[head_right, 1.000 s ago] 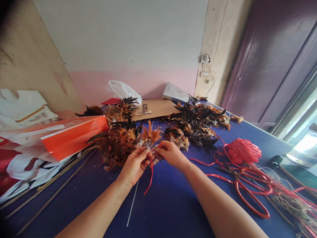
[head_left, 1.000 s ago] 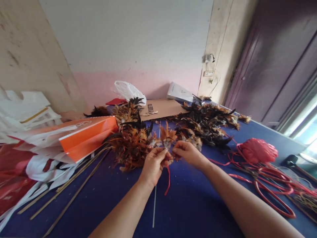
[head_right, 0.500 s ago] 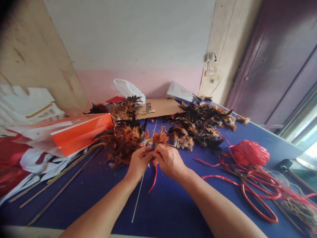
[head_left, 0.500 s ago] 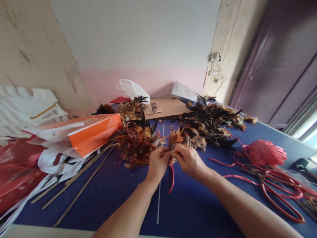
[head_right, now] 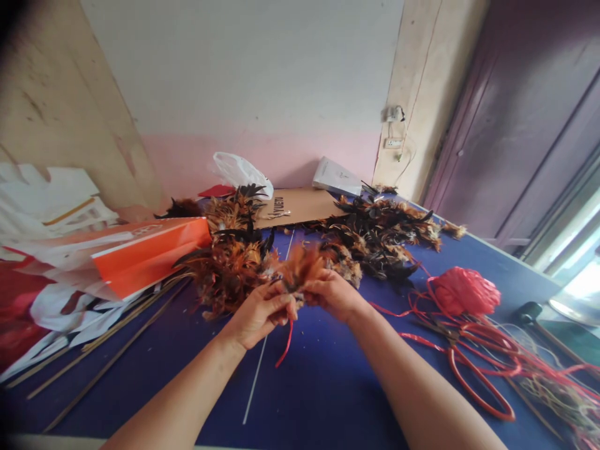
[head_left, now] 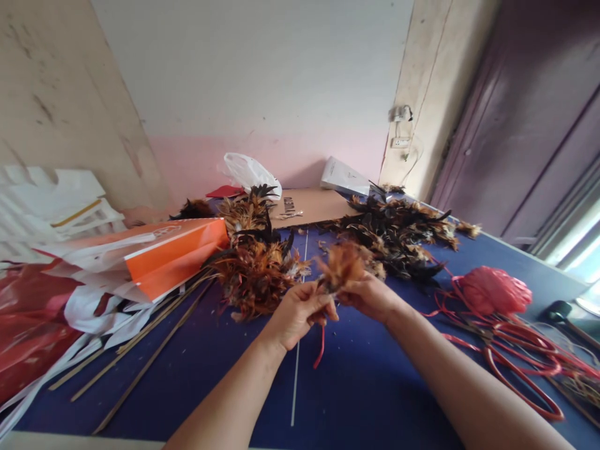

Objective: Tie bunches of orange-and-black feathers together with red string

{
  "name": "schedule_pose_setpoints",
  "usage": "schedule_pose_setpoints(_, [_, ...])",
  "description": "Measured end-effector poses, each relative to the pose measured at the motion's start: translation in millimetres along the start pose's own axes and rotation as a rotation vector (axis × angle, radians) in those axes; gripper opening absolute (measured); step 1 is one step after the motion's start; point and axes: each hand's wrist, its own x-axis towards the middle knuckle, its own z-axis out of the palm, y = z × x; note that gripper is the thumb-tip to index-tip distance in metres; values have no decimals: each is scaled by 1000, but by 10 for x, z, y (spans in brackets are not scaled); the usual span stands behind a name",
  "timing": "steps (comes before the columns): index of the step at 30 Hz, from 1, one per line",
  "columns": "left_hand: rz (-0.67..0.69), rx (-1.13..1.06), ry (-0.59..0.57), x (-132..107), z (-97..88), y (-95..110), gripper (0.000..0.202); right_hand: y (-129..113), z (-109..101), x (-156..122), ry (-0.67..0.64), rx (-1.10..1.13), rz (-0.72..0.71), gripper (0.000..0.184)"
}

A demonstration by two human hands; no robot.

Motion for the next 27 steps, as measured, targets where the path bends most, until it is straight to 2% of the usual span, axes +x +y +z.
schedule_pose_setpoints(1, [-9, -136, 45, 14, -14, -6, 12, 45, 51, 16, 21, 80, 31, 25])
schedule_pose_setpoints(3, [-54, -345, 152, 47, -46, -37, 7, 114, 154, 38, 99, 70, 20, 24])
schedule_pose_setpoints(5, [-120, -454, 245, 81, -72, -82, 4, 147, 222, 42, 213, -132, -69, 21])
schedule_pose_setpoints(7, [-162, -486, 301, 105, -88, -123, 3, 150, 242, 28, 309, -418, -228, 15])
schedule_pose_setpoints(9, [-176, -484, 322, 116, -92, -150, 5, 133, 235, -1, 330, -649, -405, 12])
schedule_pose_setpoints(11, [-172, -455, 316, 117, -87, -161, 6, 107, 221, -35, 274, -796, -532, 13])
schedule_pose_setpoints(13, [-166, -413, 304, 111, -77, -164, 6, 77, 206, -63, 185, -907, -594, 14])
schedule_pose_setpoints(16, [-189, -331, 303, 104, -66, -169, 4, 35, 172, -80, 44, -1039, -622, 16])
schedule_pose_setpoints(19, [-257, -242, 283, 104, -67, -183, 3, 6, 126, -74, -64, -1081, -591, 14])
schedule_pose_setpoints(22, [-300, -187, 258, 104, -73, -190, 3, -15, 89, -66, -102, -1060, -552, 13])
schedule_pose_setpoints(27, [-324, -103, 208, 85, -71, -154, 10, -56, 41, -56, -80, -992, -526, 14])
